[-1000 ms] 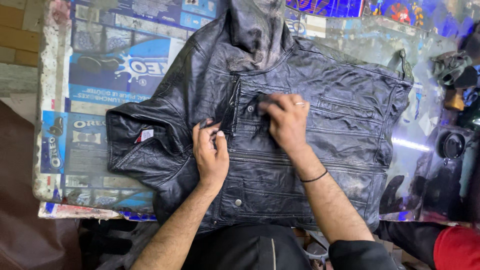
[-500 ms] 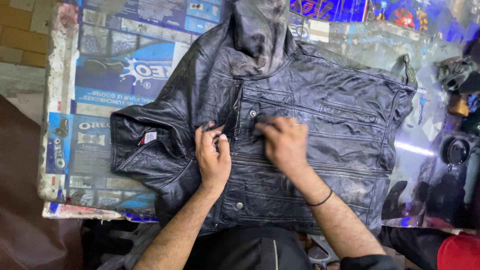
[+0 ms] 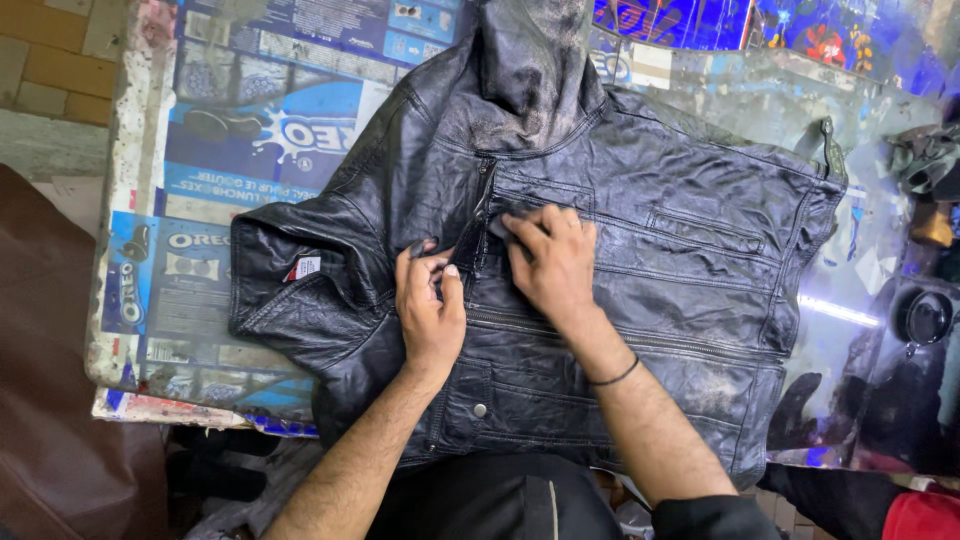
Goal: The person wipes the surface of a black leather jacket laid on a workbench using a dark cloth. They repeatedly dip the cloth into a small container of dark liquid and rub various sections of the jacket, including the chest, sleeves, and collar, while occasionally adjusting the jacket's position.
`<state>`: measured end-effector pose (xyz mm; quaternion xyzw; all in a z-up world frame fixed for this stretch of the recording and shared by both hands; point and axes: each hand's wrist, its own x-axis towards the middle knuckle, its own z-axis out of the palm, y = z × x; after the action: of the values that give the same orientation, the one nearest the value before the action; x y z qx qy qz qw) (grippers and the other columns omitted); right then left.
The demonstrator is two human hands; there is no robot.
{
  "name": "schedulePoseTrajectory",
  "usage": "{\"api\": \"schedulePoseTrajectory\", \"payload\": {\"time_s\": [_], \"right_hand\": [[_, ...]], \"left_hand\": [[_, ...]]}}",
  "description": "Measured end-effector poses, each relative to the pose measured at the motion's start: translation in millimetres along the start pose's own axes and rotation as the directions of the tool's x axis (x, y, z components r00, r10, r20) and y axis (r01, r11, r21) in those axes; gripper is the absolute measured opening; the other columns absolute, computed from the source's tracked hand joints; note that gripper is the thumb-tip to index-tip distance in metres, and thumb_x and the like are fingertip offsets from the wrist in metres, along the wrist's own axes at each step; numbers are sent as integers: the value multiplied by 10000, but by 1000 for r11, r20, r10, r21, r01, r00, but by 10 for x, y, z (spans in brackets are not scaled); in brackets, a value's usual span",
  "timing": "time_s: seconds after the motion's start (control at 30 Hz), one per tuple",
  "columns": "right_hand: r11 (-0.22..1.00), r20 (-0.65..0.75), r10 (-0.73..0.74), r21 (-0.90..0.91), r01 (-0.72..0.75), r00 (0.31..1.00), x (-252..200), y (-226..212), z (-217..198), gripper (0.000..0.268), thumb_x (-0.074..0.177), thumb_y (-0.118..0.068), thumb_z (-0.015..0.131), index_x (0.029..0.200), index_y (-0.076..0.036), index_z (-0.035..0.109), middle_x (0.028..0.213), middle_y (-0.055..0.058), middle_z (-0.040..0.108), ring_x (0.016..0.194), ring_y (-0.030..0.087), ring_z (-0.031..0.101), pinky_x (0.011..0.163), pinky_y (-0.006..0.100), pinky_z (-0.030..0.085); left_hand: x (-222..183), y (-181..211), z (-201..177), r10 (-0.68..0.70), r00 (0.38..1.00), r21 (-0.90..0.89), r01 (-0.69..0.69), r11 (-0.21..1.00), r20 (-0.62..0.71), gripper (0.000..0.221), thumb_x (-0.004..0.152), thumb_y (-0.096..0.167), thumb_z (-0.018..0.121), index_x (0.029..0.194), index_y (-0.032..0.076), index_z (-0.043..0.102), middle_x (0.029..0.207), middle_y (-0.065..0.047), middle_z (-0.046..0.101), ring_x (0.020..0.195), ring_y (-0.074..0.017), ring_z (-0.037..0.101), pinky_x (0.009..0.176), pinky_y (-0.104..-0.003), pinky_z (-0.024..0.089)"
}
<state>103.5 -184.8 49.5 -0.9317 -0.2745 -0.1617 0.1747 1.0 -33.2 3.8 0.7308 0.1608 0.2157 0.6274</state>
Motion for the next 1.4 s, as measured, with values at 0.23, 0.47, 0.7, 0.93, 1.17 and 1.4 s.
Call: {"api": "schedulePoseTrajectory", "payload": {"time_s": [0.23, 0.47, 0.7, 0.93, 1.17, 1.4], "right_hand": [[983, 128, -46, 182, 22, 991, 13, -49, -62, 301, 835, -116, 745, 1134, -150, 729, 1040, 16, 621, 1018, 260, 565, 864, 404, 408], [998, 105, -24, -52, 30, 994, -209, 196, -453, 391, 742, 7, 669, 1048, -220, 755, 1147, -43, 708, 1033, 237, 618, 836, 415, 400], [997, 19, -35, 72, 34, 999, -229, 77, -229, 322, 805, -54, 712, 1093, -196, 735, 1133, 7, 672, 1053, 266, 612, 878, 432, 415], [961, -196, 276, 73, -267, 941, 171, -82, -89, 297, 864, -204, 798, 1153, -169, 734, 1090, 47, 626, 1036, 265, 587, 850, 433, 418], [953, -42, 213, -212, -217, 976, 48, 27, 89, 279, 790, -188, 779, 1063, -245, 784, 1024, 23, 645, 935, 264, 593, 763, 453, 395], [783, -188, 510, -303, -543, 840, -469, 921, -554, 243, 838, -205, 790, 1080, -202, 776, 1014, 45, 636, 985, 305, 616, 780, 474, 435]], "left_hand": [[8, 15, -9, 30, 1000, 42, -29, 999, -8, 93, 999, 27, 585, 1063, -41, 578, 1303, -216, 550, 1095, -288, 660, 901, -340, 588], [2, 9, -12, 13, 1000, 58, -14, 998, 18, 95, 996, 28, 578, 1061, -41, 584, 1303, -211, 549, 1121, -287, 654, 919, -342, 569], [0, -12, -10, -4, 1000, 9, 4, 1000, 15, 116, 990, 40, 574, 1077, -35, 585, 1304, -212, 538, 1195, -309, 618, 963, -373, 544], [-3, -11, -14, 68, 998, 118, -68, 991, 4, 106, 995, 21, 593, 1085, -35, 600, 1282, -194, 581, 1243, -329, 610, 1046, -398, 505], [-6, -29, -7, -64, 997, -43, 65, 997, 37, 171, 997, 17, 559, 1141, -57, 614, 1354, -193, 482, 1210, -257, 603, 938, -318, 555], [-15, -85, -20, -10, 997, -17, 12, 1000, 74, 163, 1016, 15, 555, 1144, -69, 609, 1373, -191, 475, 1249, -249, 598, 981, -310, 557]]}}
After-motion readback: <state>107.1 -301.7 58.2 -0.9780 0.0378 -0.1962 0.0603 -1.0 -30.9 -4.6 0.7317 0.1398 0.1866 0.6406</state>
